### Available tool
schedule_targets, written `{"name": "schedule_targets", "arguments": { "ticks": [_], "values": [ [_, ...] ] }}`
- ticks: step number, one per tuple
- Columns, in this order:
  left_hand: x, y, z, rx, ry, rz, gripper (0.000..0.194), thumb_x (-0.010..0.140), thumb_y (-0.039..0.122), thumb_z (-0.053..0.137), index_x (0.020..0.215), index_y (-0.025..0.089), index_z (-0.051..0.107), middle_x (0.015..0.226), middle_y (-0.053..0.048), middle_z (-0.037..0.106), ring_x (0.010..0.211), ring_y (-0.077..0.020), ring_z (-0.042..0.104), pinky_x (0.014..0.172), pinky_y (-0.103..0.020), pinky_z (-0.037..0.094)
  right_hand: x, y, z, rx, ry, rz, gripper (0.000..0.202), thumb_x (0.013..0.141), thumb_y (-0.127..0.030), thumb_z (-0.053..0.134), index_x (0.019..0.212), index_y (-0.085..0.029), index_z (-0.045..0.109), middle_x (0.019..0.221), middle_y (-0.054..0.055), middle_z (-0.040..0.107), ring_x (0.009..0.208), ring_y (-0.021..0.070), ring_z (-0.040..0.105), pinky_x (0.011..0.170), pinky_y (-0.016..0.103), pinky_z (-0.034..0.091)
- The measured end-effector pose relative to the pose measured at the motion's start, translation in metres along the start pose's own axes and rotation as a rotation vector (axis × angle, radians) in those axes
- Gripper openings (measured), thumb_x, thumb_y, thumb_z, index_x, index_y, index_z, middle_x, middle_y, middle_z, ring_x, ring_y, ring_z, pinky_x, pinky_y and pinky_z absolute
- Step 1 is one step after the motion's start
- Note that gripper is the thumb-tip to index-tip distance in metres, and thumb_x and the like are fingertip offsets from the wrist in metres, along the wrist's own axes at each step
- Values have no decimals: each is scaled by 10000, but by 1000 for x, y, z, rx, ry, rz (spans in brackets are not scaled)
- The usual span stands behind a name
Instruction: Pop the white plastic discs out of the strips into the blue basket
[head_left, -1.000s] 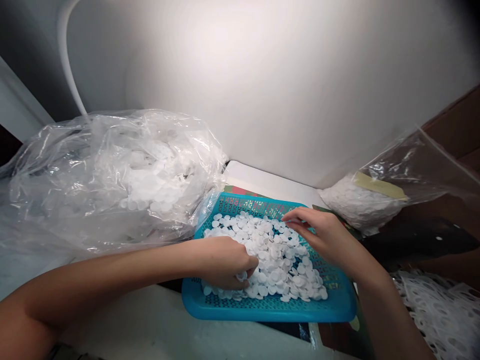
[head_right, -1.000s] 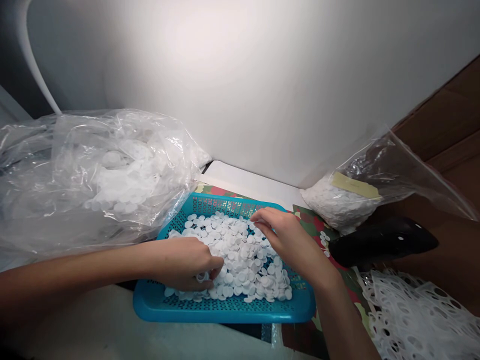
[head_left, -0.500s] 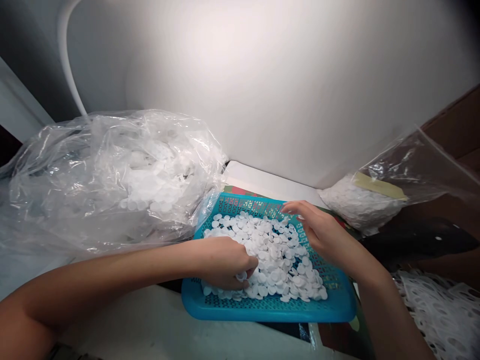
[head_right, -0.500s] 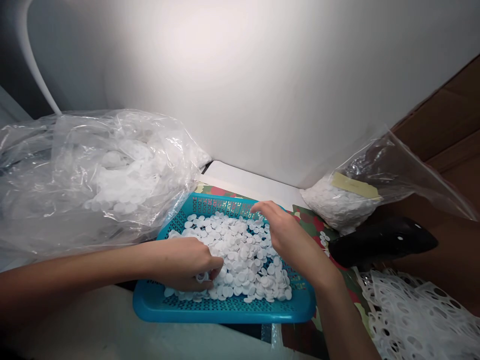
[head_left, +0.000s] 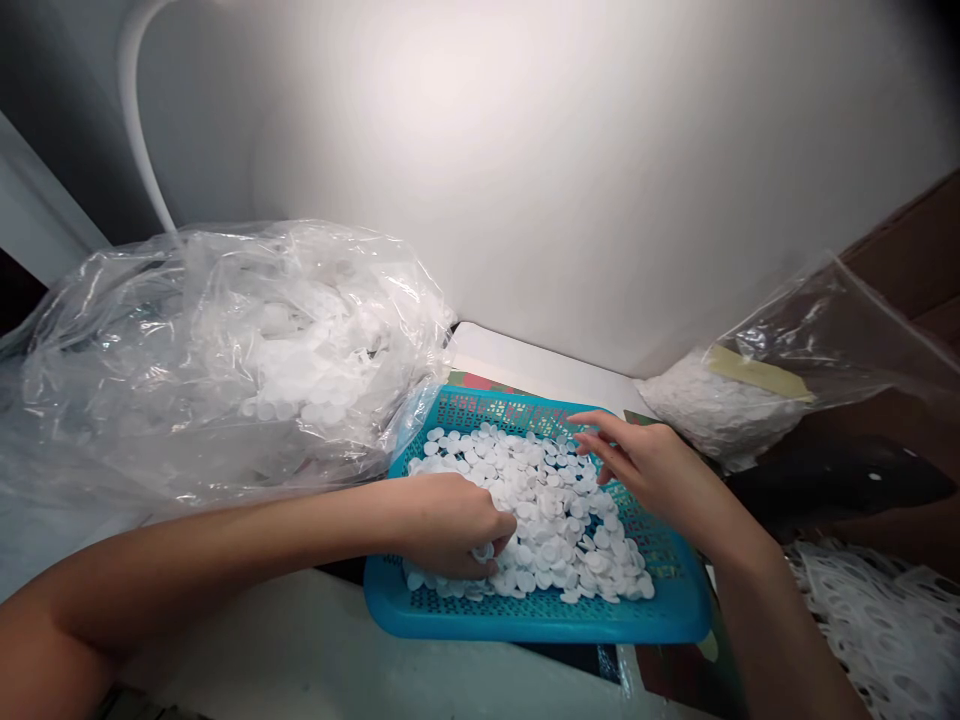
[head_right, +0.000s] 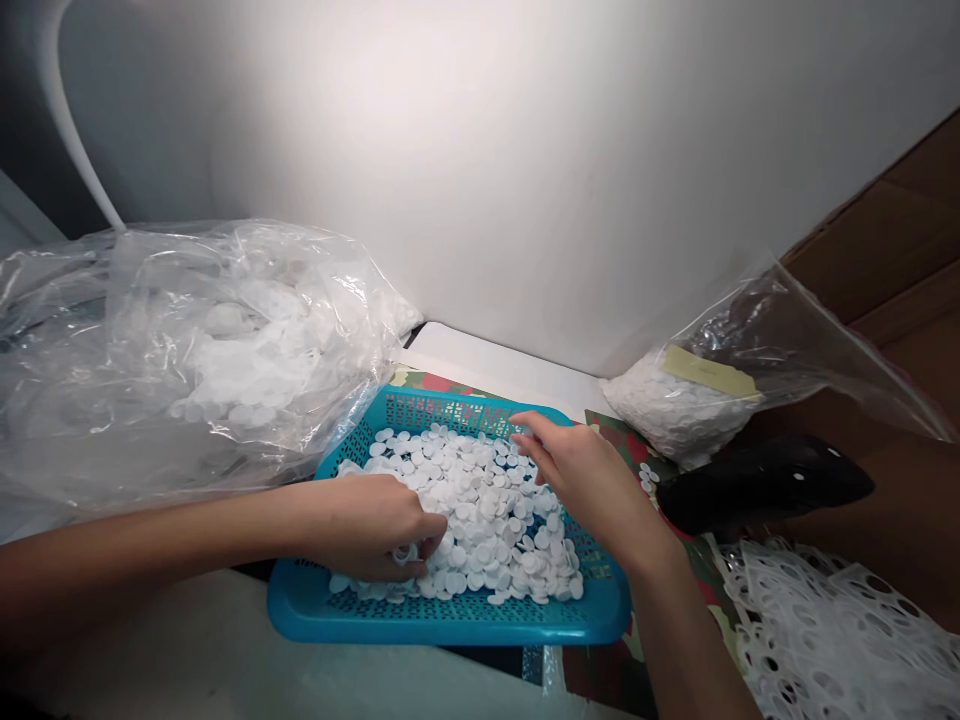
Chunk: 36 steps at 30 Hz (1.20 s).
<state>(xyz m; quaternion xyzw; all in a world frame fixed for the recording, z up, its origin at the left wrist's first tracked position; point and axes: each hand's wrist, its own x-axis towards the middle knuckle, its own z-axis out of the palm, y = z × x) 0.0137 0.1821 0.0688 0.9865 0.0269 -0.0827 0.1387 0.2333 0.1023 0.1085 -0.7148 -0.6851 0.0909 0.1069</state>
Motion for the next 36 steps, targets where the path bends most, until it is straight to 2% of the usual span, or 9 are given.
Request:
{"name": "schedule_targets", "arguments": {
  "ticks": [3, 6, 8, 11, 15, 19, 25, 31, 36],
  "values": [
    [0, 0, 1, -3, -1, 0, 172, 791, 359, 501, 880, 225, 560, 623, -12, 608, 491, -153, 518, 412, -249, 245, -2, -4, -4, -109, 21, 5, 308, 903, -412, 314, 1109, -271, 496, 748, 7, 652, 615, 164, 601, 540, 239, 404],
    [0, 0, 1, -2, -1, 3, 171, 795, 356, 496, 884, 225, 559, 626, -13, 608, 495, -154, 520, 412, -249, 249, -7, -5, -6, -154, 15, -9, 292, 873, -429, 376, 1066, -248, 501, 911, 39, 621, 740, 184, 587, 589, 254, 401],
    [0, 0, 0, 0, -3, 5, 173, 795, 356, 496, 885, 222, 559, 625, -13, 606, 497, -153, 522, 412, -249, 247, -13, -4, -6, -122, -138, -19, 253, 807, -416, 487, 978, -231, 520, 948, 36, 590, 783, 182, 564, 615, 251, 398],
    [0, 1, -1, 4, -9, -2, 174, 794, 359, 499, 878, 220, 561, 626, -15, 607, 499, -152, 523, 407, -247, 234, -21, -3, -1, -61, -482, 72, 287, 635, -330, 646, 876, -227, 530, 853, 3, 574, 735, 167, 543, 556, 225, 372],
    [0, 2, -3, 26, -16, -8, 186, 793, 363, 498, 882, 213, 563, 630, -23, 608, 489, -152, 515, 397, -245, 228, -23, -9, 10, -120, -620, 116, 312, 530, -222, 663, 804, -214, 514, 815, -4, 555, 696, 161, 512, 503, 216, 316],
    [0, 2, -4, 33, -18, 2, 185, 790, 360, 504, 878, 211, 569, 615, -24, 598, 486, -150, 511, 403, -246, 241, -23, -19, 18, -145, -634, 42, 301, 526, -183, 646, 786, -196, 493, 790, 5, 545, 681, 156, 501, 507, 226, 294],
    [0, 2, -6, -9, -45, -4, 182, 791, 361, 513, 873, 208, 570, 618, -23, 599, 495, -147, 512, 407, -240, 248, -28, -26, 20, -166, -603, -32, 56, 716, -170, 491, 755, -194, 524, 777, 34, 562, 682, 165, 506, 525, 250, 293],
    [1, 3, -7, -15, -50, -12, 178, 800, 348, 496, 882, 209, 571, 647, -30, 614, 496, -145, 507, 419, -242, 270, -25, -20, 12, -115, -571, -131, 130, 812, -176, 410, 763, -194, 529, 754, 28, 586, 674, 153, 516, 546, 244, 307],
    [0, 2, -5, -2, -29, -9, 184, 802, 352, 486, 886, 213, 572, 629, -26, 606, 483, -147, 501, 418, -247, 276, -25, -16, -1, -199, -437, -37, 185, 856, -242, 352, 722, -186, 467, 670, 20, 550, 565, 136, 474, 481, 245, 272]
  ]
}}
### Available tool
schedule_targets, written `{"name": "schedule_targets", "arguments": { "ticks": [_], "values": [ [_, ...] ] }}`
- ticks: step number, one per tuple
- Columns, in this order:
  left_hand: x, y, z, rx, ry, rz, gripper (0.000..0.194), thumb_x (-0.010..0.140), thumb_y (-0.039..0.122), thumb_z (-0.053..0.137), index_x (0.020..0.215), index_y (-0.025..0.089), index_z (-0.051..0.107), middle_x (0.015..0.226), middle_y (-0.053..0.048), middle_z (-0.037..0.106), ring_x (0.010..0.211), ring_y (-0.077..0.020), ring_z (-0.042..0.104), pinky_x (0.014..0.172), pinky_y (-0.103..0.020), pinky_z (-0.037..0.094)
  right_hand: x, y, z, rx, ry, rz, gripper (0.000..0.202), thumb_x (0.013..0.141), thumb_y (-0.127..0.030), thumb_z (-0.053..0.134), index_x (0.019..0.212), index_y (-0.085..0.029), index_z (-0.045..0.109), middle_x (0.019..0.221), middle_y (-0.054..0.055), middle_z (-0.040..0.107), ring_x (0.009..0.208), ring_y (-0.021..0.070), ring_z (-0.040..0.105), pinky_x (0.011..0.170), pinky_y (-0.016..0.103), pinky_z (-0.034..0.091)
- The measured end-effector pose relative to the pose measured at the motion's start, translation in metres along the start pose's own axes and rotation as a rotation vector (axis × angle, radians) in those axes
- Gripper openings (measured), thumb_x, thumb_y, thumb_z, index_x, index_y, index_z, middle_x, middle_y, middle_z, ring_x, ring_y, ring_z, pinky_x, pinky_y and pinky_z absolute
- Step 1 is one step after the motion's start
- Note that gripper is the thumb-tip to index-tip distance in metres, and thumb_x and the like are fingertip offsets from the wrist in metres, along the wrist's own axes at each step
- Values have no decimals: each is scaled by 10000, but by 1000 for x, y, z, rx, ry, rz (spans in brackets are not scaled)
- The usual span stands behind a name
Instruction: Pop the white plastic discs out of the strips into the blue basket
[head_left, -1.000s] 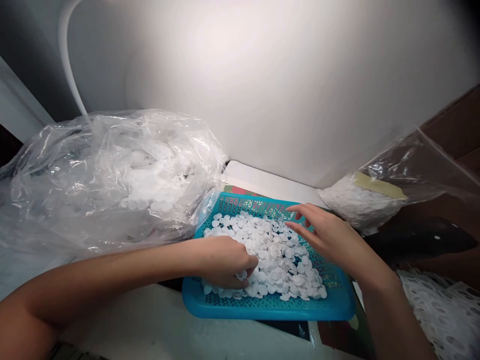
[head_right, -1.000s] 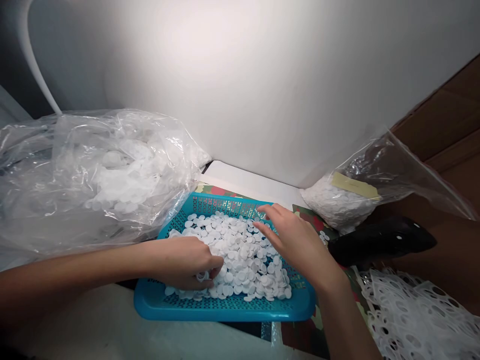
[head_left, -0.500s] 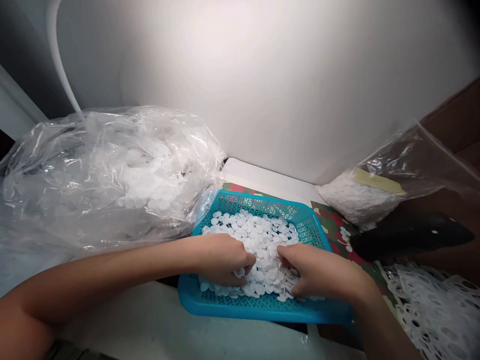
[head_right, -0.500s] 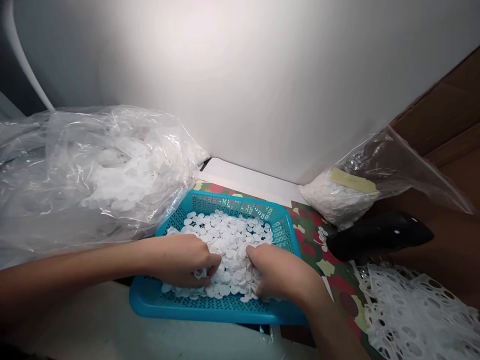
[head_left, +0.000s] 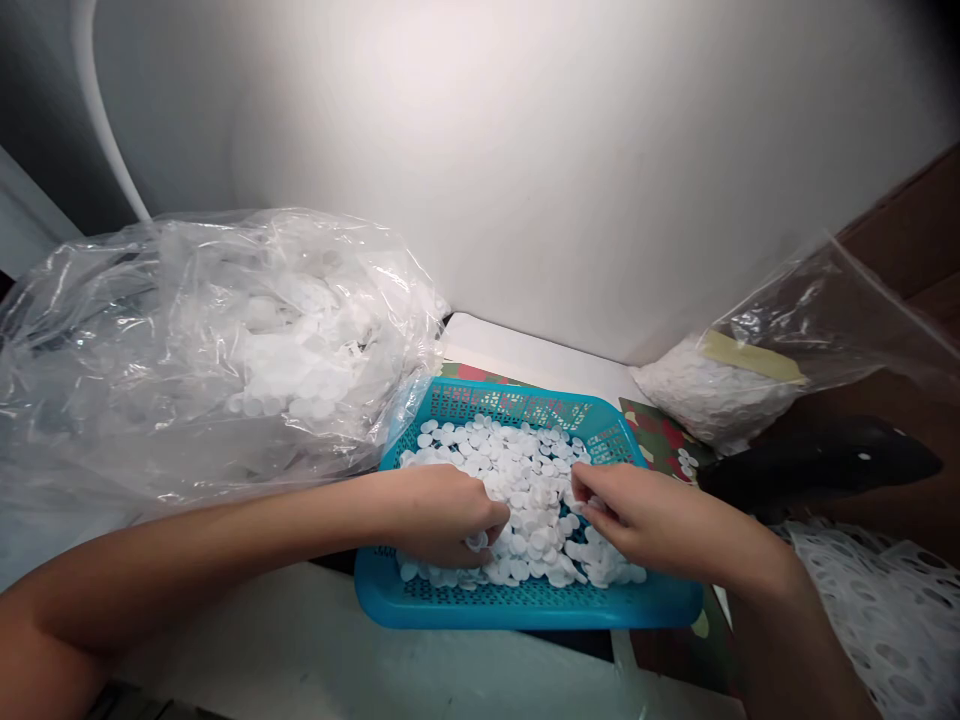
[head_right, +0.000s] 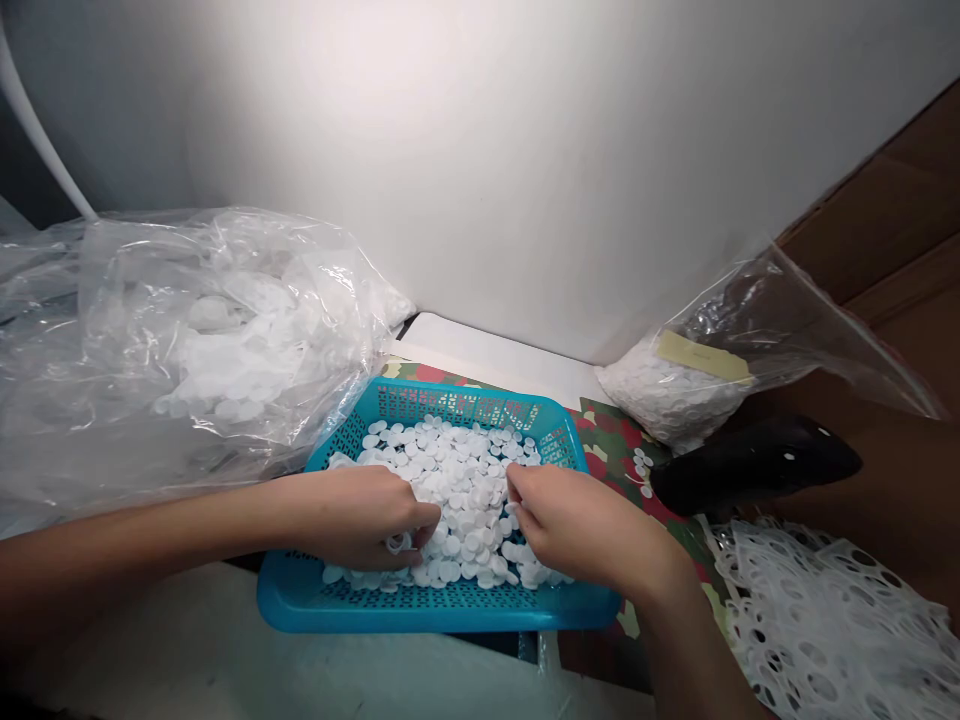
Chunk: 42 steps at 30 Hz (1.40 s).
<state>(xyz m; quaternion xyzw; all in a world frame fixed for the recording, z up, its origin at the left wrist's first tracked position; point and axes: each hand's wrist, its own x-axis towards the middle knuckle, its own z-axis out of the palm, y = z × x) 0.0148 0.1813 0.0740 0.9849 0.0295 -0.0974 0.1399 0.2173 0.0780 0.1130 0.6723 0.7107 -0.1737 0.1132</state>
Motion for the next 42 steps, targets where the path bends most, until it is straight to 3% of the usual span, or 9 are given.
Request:
{"name": "schedule_targets", "arguments": {
  "ticks": [5, 7, 10, 14, 21, 26, 29, 36, 42],
  "values": [
    [0, 0, -1, -18, -7, 1, 177, 799, 347, 502, 882, 209, 574, 628, -27, 606, 491, -148, 520, 420, -246, 281, -6, 3, -2, -3, 158, 37, 148, 798, -338, 486, 878, -215, 502, 880, 33, 570, 718, 181, 527, 534, 252, 321],
    [0, 0, -1, -14, -3, 11, 175, 799, 346, 502, 881, 209, 572, 618, -24, 600, 484, -147, 514, 415, -249, 272, -7, 1, 0, 38, 106, -16, 190, 743, -311, 552, 914, -235, 515, 928, 24, 567, 748, 183, 529, 549, 248, 329],
    [0, 0, -1, 7, 4, 12, 177, 803, 349, 487, 882, 213, 570, 608, -22, 596, 475, -152, 501, 407, -252, 259, -5, -8, 5, 105, -54, -83, 176, 663, -233, 593, 835, -234, 556, 836, 8, 587, 747, 183, 529, 558, 239, 321],
    [0, 0, -2, 3, -11, 7, 175, 798, 347, 492, 877, 211, 570, 614, -25, 601, 490, -154, 513, 417, -245, 274, 1, -16, 14, 41, -118, -40, 200, 602, -65, 514, 741, -195, 573, 764, 24, 591, 699, 171, 520, 547, 239, 293],
    [0, -1, 1, -6, 3, 10, 191, 801, 350, 485, 887, 204, 575, 613, -28, 600, 490, -146, 509, 418, -243, 266, 4, -1, 25, 1, -87, 6, 201, 647, -27, 440, 707, -186, 546, 725, 23, 562, 633, 144, 499, 507, 232, 265],
    [1, -1, 1, -3, 4, 10, 187, 799, 346, 491, 863, 195, 580, 586, -24, 584, 471, -138, 504, 405, -242, 253, 1, 11, 14, 15, 22, 24, 186, 709, -47, 414, 735, -201, 514, 736, 8, 562, 685, 150, 521, 564, 241, 305],
    [0, 0, 0, -6, 1, 2, 175, 796, 341, 501, 857, 197, 578, 577, -20, 577, 469, -138, 506, 408, -241, 275, -4, 12, 6, 55, 73, 35, 133, 761, -141, 440, 838, -221, 513, 785, 11, 571, 692, 155, 527, 560, 242, 320],
    [0, 0, 0, -13, -2, 0, 186, 791, 342, 512, 892, 201, 579, 590, -23, 584, 487, -148, 519, 416, -244, 287, -2, -13, 11, 43, -102, -4, 175, 630, -136, 566, 788, -208, 549, 837, 32, 601, 764, 205, 557, 606, 263, 358],
    [0, 0, -1, -1, -5, 4, 185, 796, 349, 498, 876, 203, 580, 608, -28, 593, 486, -151, 516, 410, -243, 279, 5, -30, 22, -44, -43, -35, 100, 709, -106, 498, 755, -182, 542, 784, 53, 617, 711, 201, 568, 566, 260, 326]
  ]
}}
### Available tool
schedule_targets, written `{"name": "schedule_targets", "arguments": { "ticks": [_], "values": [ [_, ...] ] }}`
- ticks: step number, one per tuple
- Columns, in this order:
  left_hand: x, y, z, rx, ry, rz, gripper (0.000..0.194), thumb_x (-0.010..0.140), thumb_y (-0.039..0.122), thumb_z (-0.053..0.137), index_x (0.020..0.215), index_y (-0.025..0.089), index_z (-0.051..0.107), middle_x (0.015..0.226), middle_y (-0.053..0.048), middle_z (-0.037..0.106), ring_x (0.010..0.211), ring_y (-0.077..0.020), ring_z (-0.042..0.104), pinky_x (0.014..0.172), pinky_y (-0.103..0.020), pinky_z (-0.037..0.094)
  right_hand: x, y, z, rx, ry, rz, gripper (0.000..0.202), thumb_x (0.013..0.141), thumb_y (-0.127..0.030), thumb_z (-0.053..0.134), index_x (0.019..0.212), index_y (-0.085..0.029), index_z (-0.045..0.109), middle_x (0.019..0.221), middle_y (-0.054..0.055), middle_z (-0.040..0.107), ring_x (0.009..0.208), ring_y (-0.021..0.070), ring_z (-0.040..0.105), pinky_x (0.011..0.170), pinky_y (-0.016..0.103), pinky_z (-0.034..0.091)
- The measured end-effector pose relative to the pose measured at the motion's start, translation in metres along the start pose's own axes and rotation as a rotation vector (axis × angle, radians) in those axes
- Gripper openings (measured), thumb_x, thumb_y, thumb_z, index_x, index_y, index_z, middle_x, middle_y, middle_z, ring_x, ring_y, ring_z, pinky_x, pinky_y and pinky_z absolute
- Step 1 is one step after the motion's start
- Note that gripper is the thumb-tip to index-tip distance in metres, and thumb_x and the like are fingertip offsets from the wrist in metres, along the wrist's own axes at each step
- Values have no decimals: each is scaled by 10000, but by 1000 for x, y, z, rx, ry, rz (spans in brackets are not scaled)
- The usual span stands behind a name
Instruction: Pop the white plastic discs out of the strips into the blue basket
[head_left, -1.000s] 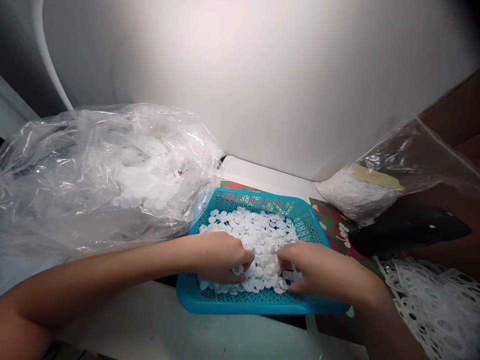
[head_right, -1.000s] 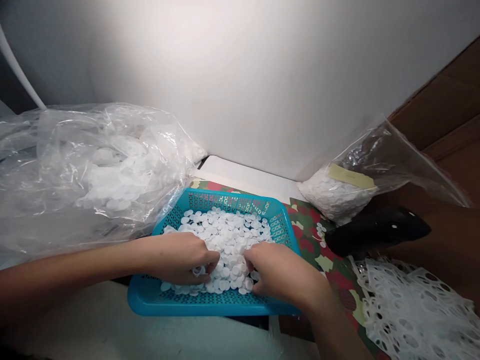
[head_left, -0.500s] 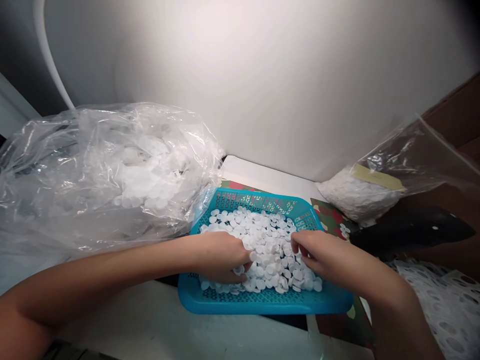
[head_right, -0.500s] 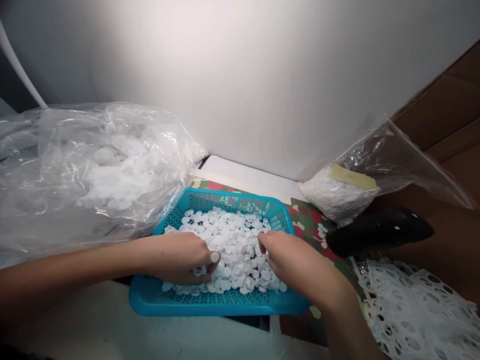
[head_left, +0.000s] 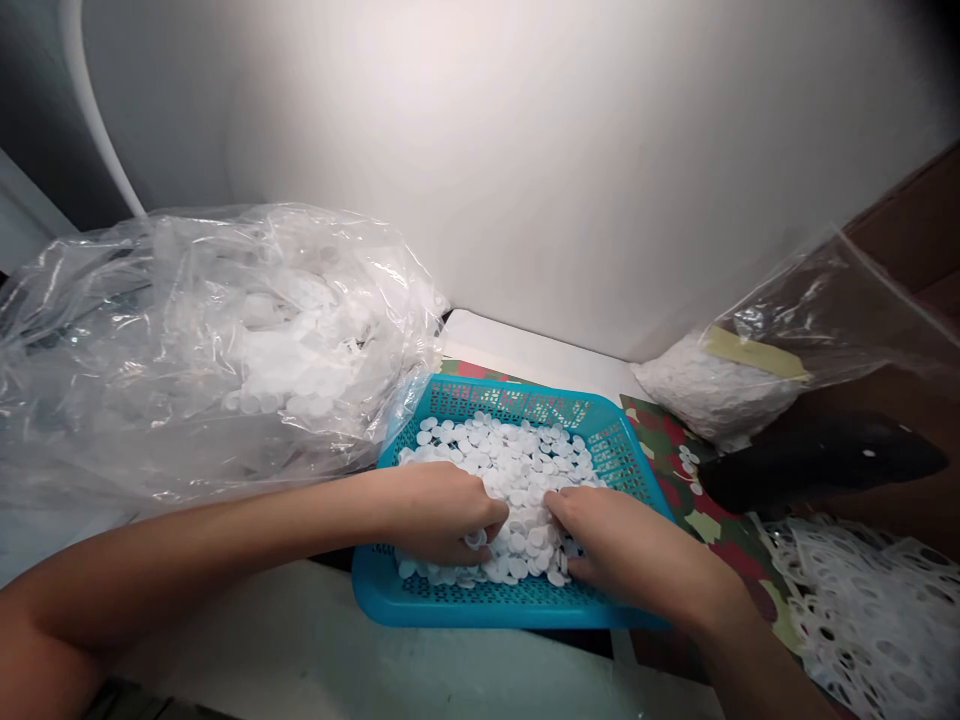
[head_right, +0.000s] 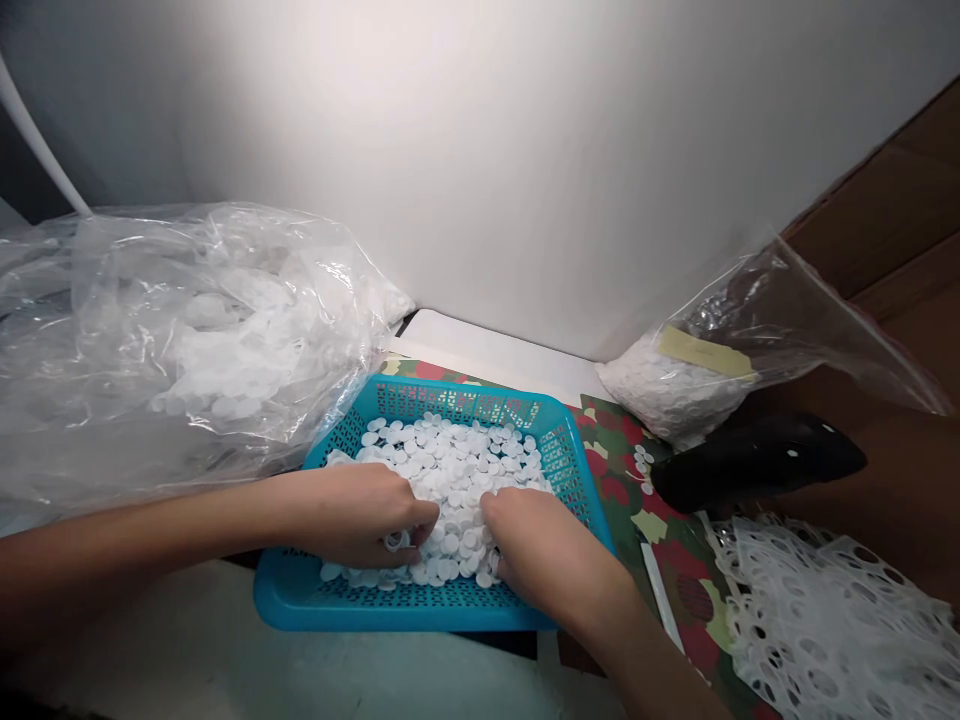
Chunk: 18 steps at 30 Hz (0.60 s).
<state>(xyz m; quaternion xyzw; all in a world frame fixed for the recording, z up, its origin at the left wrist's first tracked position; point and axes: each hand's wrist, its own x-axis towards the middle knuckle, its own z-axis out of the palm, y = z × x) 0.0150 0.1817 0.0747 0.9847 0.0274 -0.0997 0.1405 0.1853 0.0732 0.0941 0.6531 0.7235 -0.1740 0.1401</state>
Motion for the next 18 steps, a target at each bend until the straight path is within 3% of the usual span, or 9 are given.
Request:
{"name": "schedule_targets", "arguments": {
  "ticks": [3, 9, 11, 14, 16, 18],
  "values": [
    [0, 0, 0, -9, -2, -13, 189, 797, 351, 499, 882, 203, 579, 603, -26, 585, 490, -152, 520, 417, -245, 298, 1, 9, 0, -35, 13, -22, 164, 785, -90, 412, 716, -183, 528, 730, 46, 610, 640, 179, 555, 526, 259, 300],
    [0, 0, -1, -24, -8, -1, 183, 796, 348, 502, 878, 206, 582, 610, -28, 595, 492, -156, 524, 415, -250, 290, 0, 24, -18, -161, 148, 224, 168, 781, -67, 426, 880, -163, 522, 884, 86, 584, 743, 216, 568, 530, 265, 333],
    [0, 0, 0, -13, -9, 3, 182, 801, 350, 497, 879, 209, 581, 617, -27, 602, 492, -158, 523, 418, -251, 287, -3, 19, -21, -59, 178, 110, 142, 813, -177, 461, 947, -186, 506, 968, 74, 552, 838, 221, 550, 596, 272, 386],
    [0, 0, 1, -14, -7, -2, 190, 796, 342, 506, 903, 202, 575, 616, -29, 602, 495, -154, 525, 426, -242, 294, -3, 8, -15, 146, 118, -199, 328, 755, -274, 573, 1061, -229, 465, 1165, 55, 457, 1021, 217, 477, 763, 276, 408],
    [0, 0, 2, -20, -5, -10, 202, 790, 339, 514, 916, 193, 571, 610, -30, 597, 500, -150, 528, 425, -237, 292, -2, 4, -8, 161, 109, -224, 347, 728, -167, 576, 1057, -230, 485, 1210, 59, 416, 1054, 219, 449, 796, 282, 397],
    [0, 0, 2, -22, -4, -13, 202, 790, 341, 511, 908, 189, 573, 605, -30, 594, 499, -147, 526, 420, -236, 282, 1, 4, -2, 149, 104, -222, 310, 728, -92, 540, 1006, -227, 520, 1119, 52, 468, 1009, 215, 459, 774, 285, 395]
  ]
}}
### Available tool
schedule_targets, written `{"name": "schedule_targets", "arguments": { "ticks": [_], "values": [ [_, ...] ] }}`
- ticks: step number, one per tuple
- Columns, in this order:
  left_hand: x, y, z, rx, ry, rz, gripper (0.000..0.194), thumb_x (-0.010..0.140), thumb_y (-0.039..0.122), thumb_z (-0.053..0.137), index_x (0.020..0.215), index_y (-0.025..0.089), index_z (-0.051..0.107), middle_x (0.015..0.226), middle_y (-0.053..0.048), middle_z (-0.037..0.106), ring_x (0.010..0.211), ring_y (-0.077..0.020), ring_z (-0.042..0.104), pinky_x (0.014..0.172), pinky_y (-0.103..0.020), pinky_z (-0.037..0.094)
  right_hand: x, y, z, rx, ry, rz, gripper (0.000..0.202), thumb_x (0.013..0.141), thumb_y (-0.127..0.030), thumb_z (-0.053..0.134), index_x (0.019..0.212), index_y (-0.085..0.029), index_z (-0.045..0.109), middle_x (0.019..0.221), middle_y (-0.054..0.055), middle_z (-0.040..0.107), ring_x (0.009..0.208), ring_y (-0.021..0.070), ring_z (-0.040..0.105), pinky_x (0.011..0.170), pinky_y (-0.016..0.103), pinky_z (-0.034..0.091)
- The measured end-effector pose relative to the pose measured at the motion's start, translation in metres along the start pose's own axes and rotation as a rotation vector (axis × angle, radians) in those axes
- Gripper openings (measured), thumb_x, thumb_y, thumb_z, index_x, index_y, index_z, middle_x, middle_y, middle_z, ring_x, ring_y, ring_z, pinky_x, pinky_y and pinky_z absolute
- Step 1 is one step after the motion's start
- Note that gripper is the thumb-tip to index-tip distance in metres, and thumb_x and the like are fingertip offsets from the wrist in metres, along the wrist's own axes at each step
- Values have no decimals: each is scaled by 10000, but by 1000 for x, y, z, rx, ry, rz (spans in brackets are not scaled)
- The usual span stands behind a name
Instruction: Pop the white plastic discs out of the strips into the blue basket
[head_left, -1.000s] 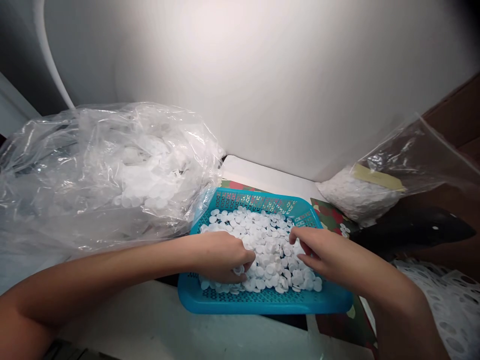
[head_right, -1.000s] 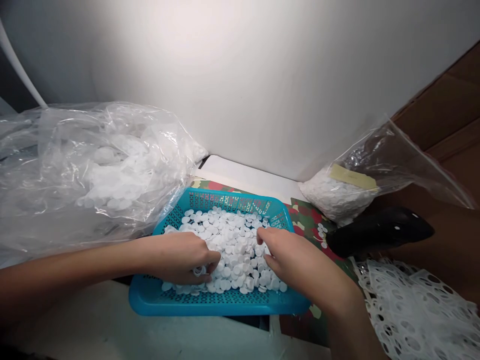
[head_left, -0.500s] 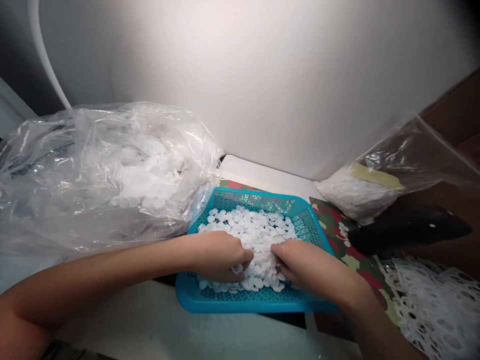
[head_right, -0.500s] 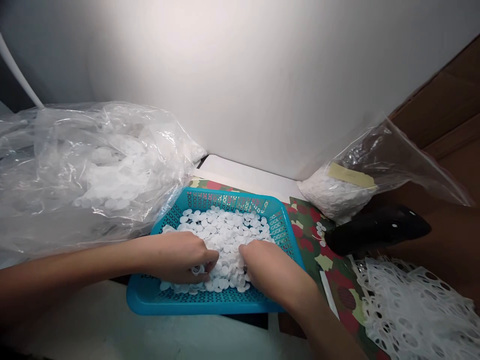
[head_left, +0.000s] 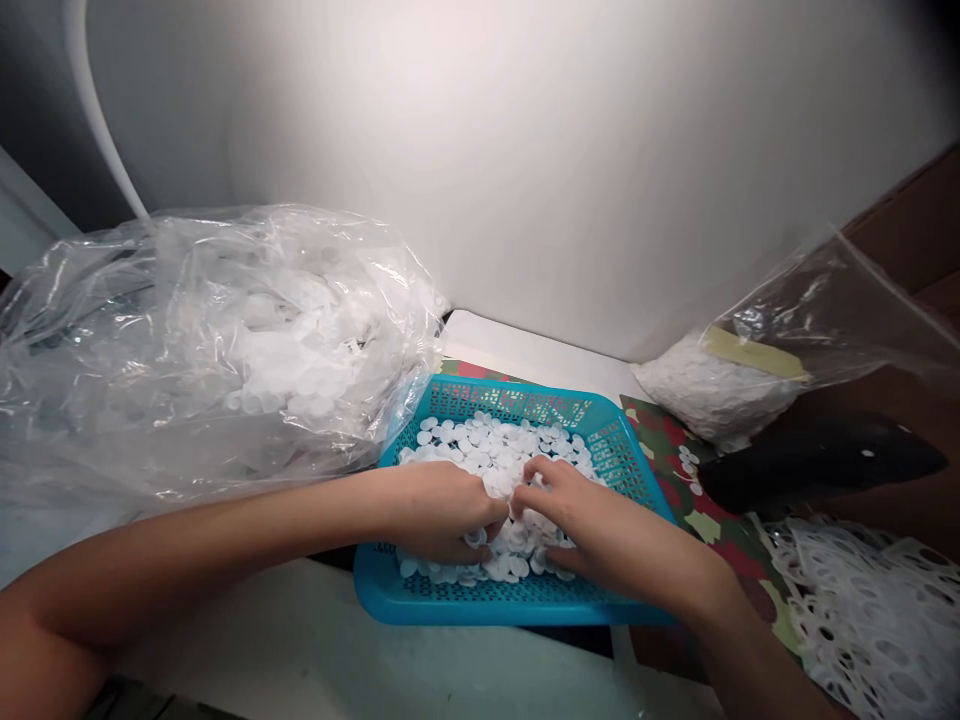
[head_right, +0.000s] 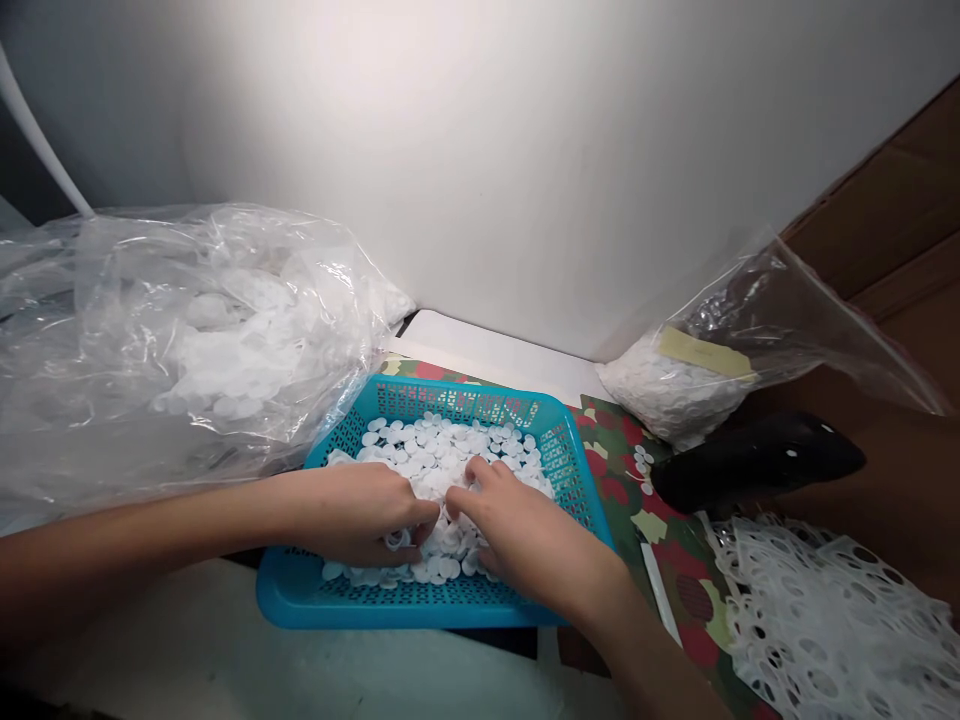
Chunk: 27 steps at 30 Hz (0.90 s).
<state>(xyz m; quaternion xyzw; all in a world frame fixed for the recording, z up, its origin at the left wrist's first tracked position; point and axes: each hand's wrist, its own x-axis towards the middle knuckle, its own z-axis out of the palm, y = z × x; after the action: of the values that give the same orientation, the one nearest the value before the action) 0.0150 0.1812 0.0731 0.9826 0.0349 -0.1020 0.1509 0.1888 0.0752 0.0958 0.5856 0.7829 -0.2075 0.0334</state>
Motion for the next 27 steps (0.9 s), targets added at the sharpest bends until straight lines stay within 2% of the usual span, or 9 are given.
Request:
{"name": "schedule_targets", "arguments": {
  "ticks": [4, 7, 10, 13, 16, 18, 21, 24, 27],
  "values": [
    [-1, 0, -1, 16, 1, 24, 184, 796, 340, 493, 878, 200, 581, 592, -20, 591, 475, -144, 506, 402, -242, 249, 0, 7, -2, 10, -28, 4, 248, 764, -36, 447, 889, -224, 550, 905, 24, 542, 836, 172, 505, 687, 263, 393],
    [-1, 0, -1, 25, 2, 26, 178, 795, 342, 495, 870, 207, 585, 608, -22, 599, 482, -147, 503, 409, -245, 256, -3, 11, -10, 41, -34, 45, 193, 811, -76, 409, 796, -206, 551, 798, 9, 562, 711, 137, 513, 640, 242, 390],
    [-1, 0, -1, 10, -8, 23, 178, 795, 342, 500, 879, 212, 589, 631, -25, 607, 495, -148, 506, 424, -243, 277, -8, 15, -18, 36, 2, 86, 241, 824, -75, 363, 767, -198, 562, 757, 9, 589, 687, 134, 527, 637, 240, 402],
    [-1, 0, -2, -7, -12, 24, 176, 794, 339, 508, 882, 208, 587, 637, -24, 607, 499, -141, 506, 424, -237, 275, -13, 22, -20, 16, 35, 84, 378, 770, -4, 337, 933, -241, 583, 896, 4, 628, 797, 149, 566, 700, 260, 430],
    [-1, 0, -2, -11, -11, 23, 168, 793, 333, 515, 869, 201, 587, 625, -21, 601, 489, -133, 501, 417, -234, 265, -17, 28, -20, 1, 85, 47, 538, 780, -15, 332, 1220, -305, 440, 1193, -4, 545, 1040, 171, 523, 842, 298, 429],
    [-1, 0, -2, -6, -4, 30, 162, 796, 331, 511, 861, 202, 585, 619, -19, 599, 486, -134, 500, 412, -236, 259, -17, 28, -20, 0, 117, 42, 485, 838, -100, 342, 1271, -315, 384, 1270, -7, 482, 1105, 178, 486, 892, 310, 420],
    [0, -1, 0, 1, 2, 34, 162, 797, 338, 511, 854, 203, 581, 619, -21, 603, 487, -139, 502, 409, -237, 255, -16, 21, -21, -21, 172, 60, 412, 870, -224, 374, 1270, -324, 381, 1344, -4, 390, 1152, 199, 446, 907, 328, 420],
    [0, -2, 1, 7, 9, 32, 167, 795, 347, 512, 863, 209, 578, 611, -19, 602, 485, -144, 504, 408, -238, 253, -12, 15, -19, 0, 82, 67, 501, 815, -241, 490, 1282, -360, 352, 1395, -16, 300, 1203, 221, 386, 907, 335, 416],
    [0, -3, 3, 15, 11, 39, 180, 797, 357, 505, 879, 215, 578, 605, -16, 600, 480, -148, 501, 403, -241, 248, -6, 13, -12, 36, -54, 107, 733, 685, -194, 642, 1303, -392, 302, 1403, -7, 273, 1229, 263, 333, 891, 347, 415]
  ]
}}
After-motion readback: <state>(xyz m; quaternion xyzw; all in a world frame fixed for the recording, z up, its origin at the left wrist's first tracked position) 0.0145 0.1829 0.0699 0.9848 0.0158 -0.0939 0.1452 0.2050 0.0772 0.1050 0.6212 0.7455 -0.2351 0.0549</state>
